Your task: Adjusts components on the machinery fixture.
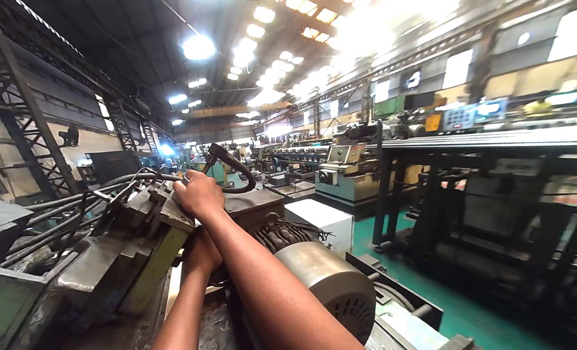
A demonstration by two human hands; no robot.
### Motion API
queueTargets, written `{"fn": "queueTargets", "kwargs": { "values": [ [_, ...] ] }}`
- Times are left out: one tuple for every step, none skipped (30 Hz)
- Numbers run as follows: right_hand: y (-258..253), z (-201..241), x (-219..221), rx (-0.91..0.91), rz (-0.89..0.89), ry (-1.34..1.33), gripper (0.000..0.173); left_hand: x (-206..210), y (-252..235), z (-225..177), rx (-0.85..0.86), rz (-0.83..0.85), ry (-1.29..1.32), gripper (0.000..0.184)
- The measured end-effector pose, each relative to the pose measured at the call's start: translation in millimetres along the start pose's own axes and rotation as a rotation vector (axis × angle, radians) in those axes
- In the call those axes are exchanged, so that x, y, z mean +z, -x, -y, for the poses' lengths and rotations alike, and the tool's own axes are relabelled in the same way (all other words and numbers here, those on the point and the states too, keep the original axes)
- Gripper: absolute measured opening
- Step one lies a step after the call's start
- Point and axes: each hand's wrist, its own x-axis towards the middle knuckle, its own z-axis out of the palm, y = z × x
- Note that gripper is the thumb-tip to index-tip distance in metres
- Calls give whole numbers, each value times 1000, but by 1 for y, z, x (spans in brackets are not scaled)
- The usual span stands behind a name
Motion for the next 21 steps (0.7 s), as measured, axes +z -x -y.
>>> {"fn": "queueTargets", "kwargs": {
  "values": [
    [0, 0, 0, 0, -1, -1, 32, 0, 0, 0, 0, -1, 5, 51],
    [0, 0, 0, 0, -1, -1, 32, 0, 0, 0, 1, -5, 10, 50],
    [0, 0, 0, 0, 2, 2, 32, 0, 1, 1, 0, -10, 11, 49],
    [0, 0, 1, 0, 3, 5, 32, 0, 1, 0, -6, -4, 9, 49],
    [-1, 0, 1, 0, 2, 7, 31, 0, 1, 0, -13, -3, 1, 49],
    [-1, 0, 1, 1, 3, 9, 32, 0, 1, 0, -18, -1, -6, 49],
    [-1, 0, 1, 3, 4, 9, 32, -1, 1, 0, -18, 1, -11, 49],
    [-1, 0, 1, 4, 3, 7, 32, -1, 1, 0, -15, 0, -12, 49],
    [-1, 0, 1, 5, 2, 7, 32, -1, 1, 0, -11, -8, -10, 49],
    [-1, 0, 1, 8, 2, 7, 32, -1, 2, 0, -12, -10, -6, 49],
    [0, 0, 1, 9, 1, 5, 33, -1, 2, 0, -13, -12, 0, 48],
    [0, 0, 1, 9, 0, 5, 33, -1, 2, 0, -12, -13, 5, 47],
    [0, 0, 1, 6, -1, 2, 33, -1, 2, 0, -10, -13, 4, 46],
    [1, 0, 1, 3, -2, 0, 33, -1, 2, 0, -8, -9, 0, 45],
    [1, 0, 1, 3, -2, 0, 33, -1, 2, 0, -5, -7, -3, 45],
    [1, 0, 0, 2, -1, 3, 33, -1, 2, 0, 0, -9, -4, 46],
    [1, 0, 0, 1, 0, 4, 33, -1, 2, 1, 5, -11, 1, 46],
    [1, 0, 0, 1, 1, 4, 33, -1, 2, 1, 11, -18, 12, 46],
    [1, 0, 0, 1, 2, 7, 33, -1, 2, 1, 19, -27, 19, 45],
    [1, 0, 0, -1, 2, 13, 32, -1, 3, 2, 28, -38, 23, 44],
    [1, 0, 0, -2, 2, 14, 32, -1, 3, 2, 32, -45, 26, 44]
  ]
}}
